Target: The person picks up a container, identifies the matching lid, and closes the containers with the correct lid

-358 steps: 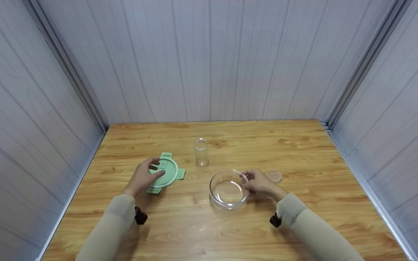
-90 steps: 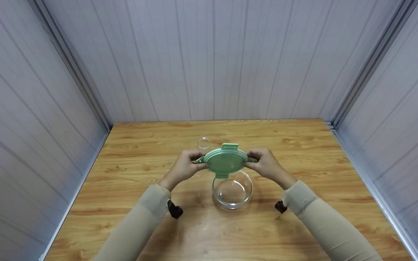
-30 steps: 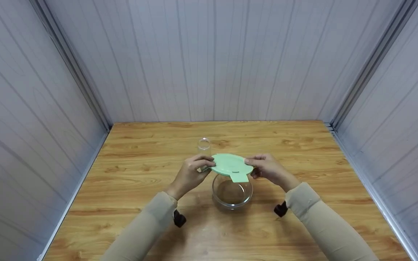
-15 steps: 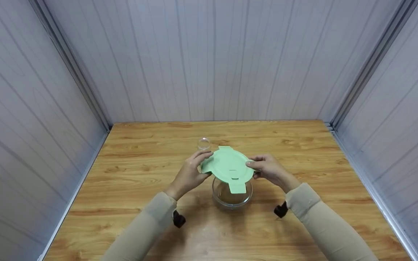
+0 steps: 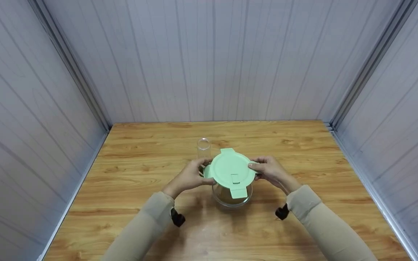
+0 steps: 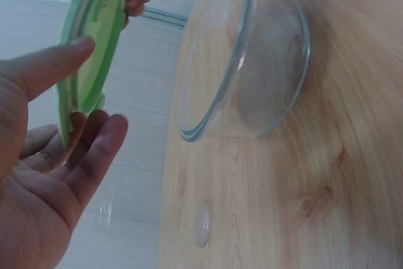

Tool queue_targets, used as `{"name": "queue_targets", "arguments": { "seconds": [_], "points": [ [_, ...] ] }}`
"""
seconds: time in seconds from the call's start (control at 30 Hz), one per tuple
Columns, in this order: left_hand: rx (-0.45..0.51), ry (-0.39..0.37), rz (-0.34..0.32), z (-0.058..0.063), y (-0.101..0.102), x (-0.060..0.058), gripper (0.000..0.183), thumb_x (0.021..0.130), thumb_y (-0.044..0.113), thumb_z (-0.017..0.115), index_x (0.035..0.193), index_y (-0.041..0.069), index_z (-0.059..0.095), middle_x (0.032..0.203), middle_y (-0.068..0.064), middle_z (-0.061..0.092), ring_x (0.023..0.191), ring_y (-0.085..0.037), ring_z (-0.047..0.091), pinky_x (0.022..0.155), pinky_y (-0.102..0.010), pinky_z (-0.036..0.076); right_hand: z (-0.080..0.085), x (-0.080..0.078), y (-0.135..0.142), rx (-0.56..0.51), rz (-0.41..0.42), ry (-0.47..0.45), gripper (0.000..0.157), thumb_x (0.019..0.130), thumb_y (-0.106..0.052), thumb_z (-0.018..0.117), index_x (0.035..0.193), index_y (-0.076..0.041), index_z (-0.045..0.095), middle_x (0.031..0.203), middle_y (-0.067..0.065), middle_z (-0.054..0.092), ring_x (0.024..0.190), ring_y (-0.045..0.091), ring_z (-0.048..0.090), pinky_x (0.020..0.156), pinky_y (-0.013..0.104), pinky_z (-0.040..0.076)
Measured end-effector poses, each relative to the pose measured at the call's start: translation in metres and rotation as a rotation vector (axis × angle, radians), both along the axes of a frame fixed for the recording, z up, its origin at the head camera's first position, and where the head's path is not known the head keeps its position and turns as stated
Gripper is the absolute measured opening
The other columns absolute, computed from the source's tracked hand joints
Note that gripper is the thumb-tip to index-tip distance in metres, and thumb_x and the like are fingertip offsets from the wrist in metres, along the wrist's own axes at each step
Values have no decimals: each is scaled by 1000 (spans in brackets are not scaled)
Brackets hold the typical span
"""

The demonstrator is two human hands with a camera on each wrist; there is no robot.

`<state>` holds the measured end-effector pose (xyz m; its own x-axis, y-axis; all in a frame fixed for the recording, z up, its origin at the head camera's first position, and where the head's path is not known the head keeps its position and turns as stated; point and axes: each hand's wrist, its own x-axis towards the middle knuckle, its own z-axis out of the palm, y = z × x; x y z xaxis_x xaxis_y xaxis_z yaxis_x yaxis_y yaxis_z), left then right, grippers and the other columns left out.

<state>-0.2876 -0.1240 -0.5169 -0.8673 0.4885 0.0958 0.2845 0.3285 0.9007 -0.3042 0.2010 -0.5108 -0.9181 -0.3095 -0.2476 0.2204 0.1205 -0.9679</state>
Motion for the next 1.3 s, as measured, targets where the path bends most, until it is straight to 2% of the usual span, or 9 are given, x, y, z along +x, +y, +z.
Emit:
{"name": "queue_targets", "arguments": {
  "seconds": [0.13, 0.23, 0.3, 0.37, 0.47, 0.63, 0.83, 1.2, 1.3],
  "points": [
    [49, -100, -15, 1, -1, -1, 71, 86, 10, 91, 150, 2, 61, 134, -15, 70, 101, -20, 68, 87, -32, 63, -3, 1, 1, 2, -3, -1, 43, 108, -8, 65, 144, 14, 59, 92, 0, 76, 70, 8, 66, 62, 22, 58],
    [91, -178, 5, 0, 0, -1, 60, 95, 17, 85, 147, -2, 62, 133, -18, 69, 101, -20, 71, 82, -33, 66, -6, 2, 2, 5, -7, 5, 37, 107, -8, 66, 138, 13, 63, 91, 0, 75, 70, 9, 67, 62, 22, 58],
    [110, -213, 43, -2, 2, -1, 52, 101, 24, 79, 143, -4, 65, 130, -20, 69, 100, -21, 72, 78, -35, 68, -8, 3, 2, 10, -2, 14, 36, 107, -8, 67, 136, 13, 63, 91, 1, 75, 71, 9, 67, 62, 22, 59],
    [120, -226, 87, -5, 4, -2, 46, 105, 26, 74, 138, -6, 67, 125, -20, 70, 99, -20, 71, 74, -35, 69, -11, 4, 1, 17, -2, 19, 36, 107, -8, 67, 135, 14, 62, 92, 1, 74, 72, 9, 68, 62, 22, 60],
    [125, -244, 150, -8, 7, -1, 38, 105, 21, 73, 131, -6, 71, 116, -19, 71, 95, -20, 69, 68, -33, 68, -14, 5, -1, 30, -10, 19, 38, 106, -9, 69, 136, 14, 61, 94, 2, 74, 72, 9, 68, 62, 23, 61],
    [120, -263, 202, -15, 12, 3, 29, 102, 12, 75, 125, -6, 74, 109, -16, 72, 89, -18, 68, 63, -30, 66, -19, 9, -2, 81, -35, 25, 40, 104, -10, 71, 136, 13, 63, 92, 4, 73, 67, 9, 67, 58, 22, 60],
    [101, -287, 229, -24, 15, 6, 29, 101, 13, 75, 126, -3, 76, 109, -15, 73, 89, -18, 68, 65, -29, 66, -25, 14, 1, 164, -8, 78, 42, 102, -13, 75, 134, 12, 67, 85, 3, 74, 59, 8, 63, 54, 22, 57],
    [50, -278, 236, -36, 19, 11, 24, 101, 11, 75, 124, 2, 77, 111, -12, 76, 93, -18, 65, 77, -45, 69, -39, 19, 3, 220, -3, 69, 43, 103, -13, 75, 136, 12, 64, 85, 4, 70, 61, 9, 66, 56, 24, 59],
    [13, -287, 258, -38, 20, 12, 27, 101, 13, 76, 126, 2, 77, 116, -13, 75, 96, -18, 64, 80, -39, 67, -40, 21, 2, 232, -15, 82, 43, 102, -12, 75, 136, 12, 63, 88, 5, 68, 60, 8, 66, 56, 25, 59]
  ]
}}
